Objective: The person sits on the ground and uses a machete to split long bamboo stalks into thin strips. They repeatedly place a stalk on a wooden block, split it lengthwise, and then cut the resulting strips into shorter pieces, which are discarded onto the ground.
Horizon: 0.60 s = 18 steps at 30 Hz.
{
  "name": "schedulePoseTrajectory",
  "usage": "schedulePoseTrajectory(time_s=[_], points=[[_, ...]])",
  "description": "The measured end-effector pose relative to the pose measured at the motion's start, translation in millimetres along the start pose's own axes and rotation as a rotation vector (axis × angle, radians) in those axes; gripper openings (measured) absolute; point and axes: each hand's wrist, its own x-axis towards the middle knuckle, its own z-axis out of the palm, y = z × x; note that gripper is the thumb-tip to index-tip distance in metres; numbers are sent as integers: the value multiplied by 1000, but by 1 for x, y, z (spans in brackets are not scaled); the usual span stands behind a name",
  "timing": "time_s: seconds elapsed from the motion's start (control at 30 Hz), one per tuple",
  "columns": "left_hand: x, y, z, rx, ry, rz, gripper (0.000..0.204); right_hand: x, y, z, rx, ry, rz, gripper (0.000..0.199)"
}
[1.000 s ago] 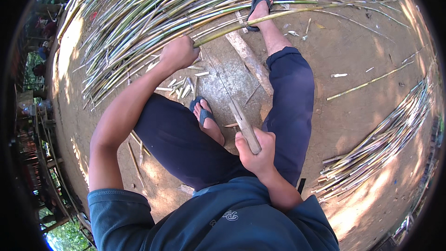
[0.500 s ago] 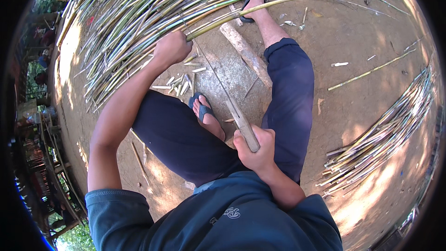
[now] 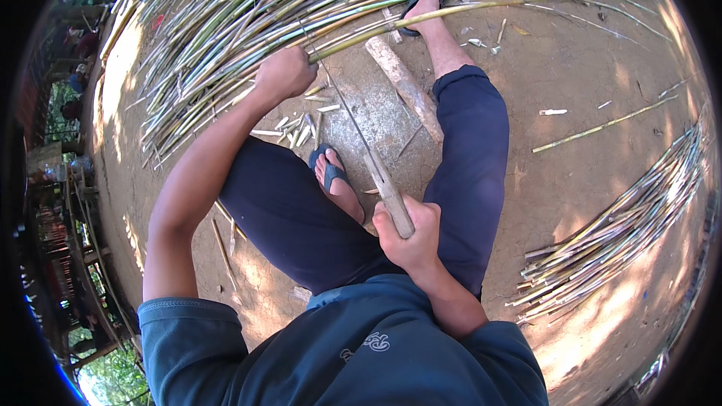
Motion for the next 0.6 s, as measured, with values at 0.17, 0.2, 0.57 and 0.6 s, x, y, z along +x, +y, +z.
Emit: schedulePoseTrajectory(time_s=[0.17, 0.2, 0.57, 0.6], points=[[-5, 17, -17, -50, 44, 27, 40, 67, 5, 32, -88, 2, 20, 22], [-4, 15, -15, -53, 44, 19, 40, 75, 3, 36, -78, -9, 46, 23], [-10, 17, -8, -7, 42, 85, 35, 57, 10, 25, -150, 3, -8, 18], [-1, 16, -12, -18, 53, 78, 35, 68, 9, 30, -152, 1, 1, 19]])
